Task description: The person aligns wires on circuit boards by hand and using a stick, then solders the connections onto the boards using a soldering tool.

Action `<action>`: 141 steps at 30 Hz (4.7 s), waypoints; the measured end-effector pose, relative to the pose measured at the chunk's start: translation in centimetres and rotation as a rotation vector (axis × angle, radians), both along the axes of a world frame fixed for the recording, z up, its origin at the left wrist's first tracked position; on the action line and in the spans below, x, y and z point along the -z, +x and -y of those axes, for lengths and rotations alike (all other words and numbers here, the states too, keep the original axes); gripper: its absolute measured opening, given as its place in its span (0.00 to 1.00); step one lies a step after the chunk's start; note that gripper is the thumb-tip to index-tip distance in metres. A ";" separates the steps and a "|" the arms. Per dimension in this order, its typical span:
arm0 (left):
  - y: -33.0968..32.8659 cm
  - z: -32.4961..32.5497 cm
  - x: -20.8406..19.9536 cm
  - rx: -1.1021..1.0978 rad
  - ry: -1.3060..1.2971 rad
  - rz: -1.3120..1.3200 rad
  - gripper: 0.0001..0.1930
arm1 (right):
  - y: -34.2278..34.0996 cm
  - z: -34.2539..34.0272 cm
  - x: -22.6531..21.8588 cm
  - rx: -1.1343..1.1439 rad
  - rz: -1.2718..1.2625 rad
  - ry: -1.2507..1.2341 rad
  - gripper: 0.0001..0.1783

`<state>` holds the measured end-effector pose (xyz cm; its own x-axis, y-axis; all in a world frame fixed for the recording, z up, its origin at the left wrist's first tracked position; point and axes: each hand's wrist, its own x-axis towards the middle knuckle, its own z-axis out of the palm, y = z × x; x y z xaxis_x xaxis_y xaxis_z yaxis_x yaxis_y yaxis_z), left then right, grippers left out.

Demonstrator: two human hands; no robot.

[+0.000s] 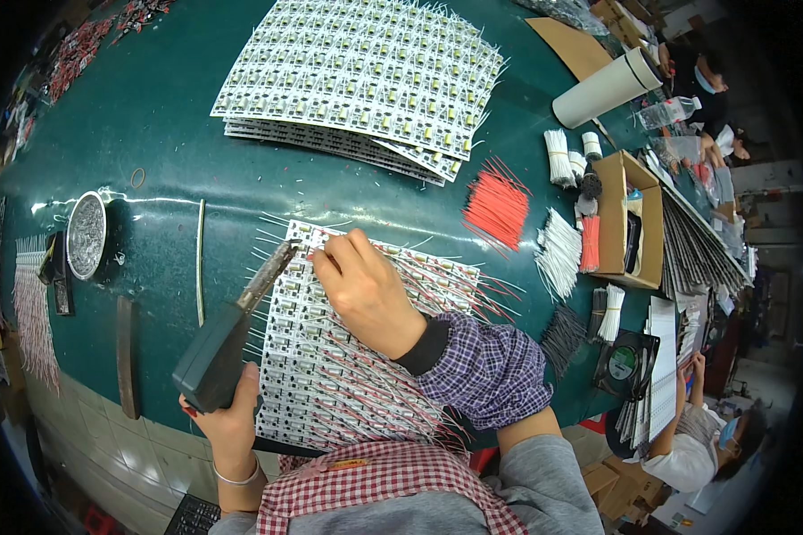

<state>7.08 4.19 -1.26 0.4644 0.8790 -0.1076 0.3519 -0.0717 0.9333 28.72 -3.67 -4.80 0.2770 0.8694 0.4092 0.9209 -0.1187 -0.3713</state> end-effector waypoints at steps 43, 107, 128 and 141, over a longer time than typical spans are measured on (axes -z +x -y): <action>-1.6 0.8 0.1 0.065 -0.002 0.069 0.09 | -1.3 0.6 -0.5 -0.035 -0.027 -0.026 0.15; -5.7 2.0 0.9 -0.050 -0.010 -0.001 0.18 | -3.5 1.3 -0.2 -0.038 -0.059 0.017 0.14; -5.9 2.1 0.4 0.026 0.096 0.100 0.14 | -5.0 2.4 -0.4 -0.062 -0.103 -0.008 0.16; -4.8 2.0 -0.2 0.036 0.074 0.087 0.07 | -5.1 2.2 -0.2 -0.051 -0.084 -0.016 0.15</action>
